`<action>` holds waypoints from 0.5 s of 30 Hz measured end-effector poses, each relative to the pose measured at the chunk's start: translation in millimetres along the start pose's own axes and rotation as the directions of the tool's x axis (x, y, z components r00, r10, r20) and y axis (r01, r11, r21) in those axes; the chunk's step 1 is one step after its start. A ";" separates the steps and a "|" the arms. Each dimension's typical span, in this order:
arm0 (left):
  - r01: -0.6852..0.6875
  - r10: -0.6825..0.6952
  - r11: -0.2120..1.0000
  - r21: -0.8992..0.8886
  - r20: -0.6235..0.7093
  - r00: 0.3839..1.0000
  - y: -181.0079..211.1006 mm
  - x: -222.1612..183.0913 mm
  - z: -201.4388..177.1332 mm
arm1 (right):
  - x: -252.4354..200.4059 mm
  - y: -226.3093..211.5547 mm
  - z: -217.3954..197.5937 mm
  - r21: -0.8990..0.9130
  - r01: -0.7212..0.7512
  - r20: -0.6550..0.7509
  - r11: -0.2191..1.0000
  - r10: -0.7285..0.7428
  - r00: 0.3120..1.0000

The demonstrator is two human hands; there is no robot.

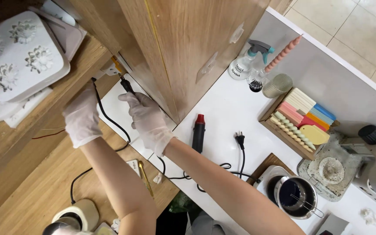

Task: Inspecting and cleaning a long white silicone candle mold using hands and a heat gun.

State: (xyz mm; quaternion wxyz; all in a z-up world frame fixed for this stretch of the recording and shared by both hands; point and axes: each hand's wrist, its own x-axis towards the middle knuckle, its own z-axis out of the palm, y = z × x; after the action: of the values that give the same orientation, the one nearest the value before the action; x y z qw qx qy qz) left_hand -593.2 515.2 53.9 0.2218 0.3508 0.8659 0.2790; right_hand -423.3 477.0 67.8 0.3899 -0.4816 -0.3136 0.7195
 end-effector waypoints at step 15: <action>-0.303 0.278 0.944 -0.128 -0.178 0.944 28.0 -15.1 18.8 | 45.7 32.7 26.5 0.134 0.120 -0.089 0.984 -0.108 0.990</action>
State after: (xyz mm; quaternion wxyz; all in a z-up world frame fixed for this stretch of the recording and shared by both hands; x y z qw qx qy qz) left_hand -558.9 527.1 60.7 0.1353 0.4336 0.7952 0.4016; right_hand -467.3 498.2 29.2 0.4756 -0.4633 -0.2737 0.6959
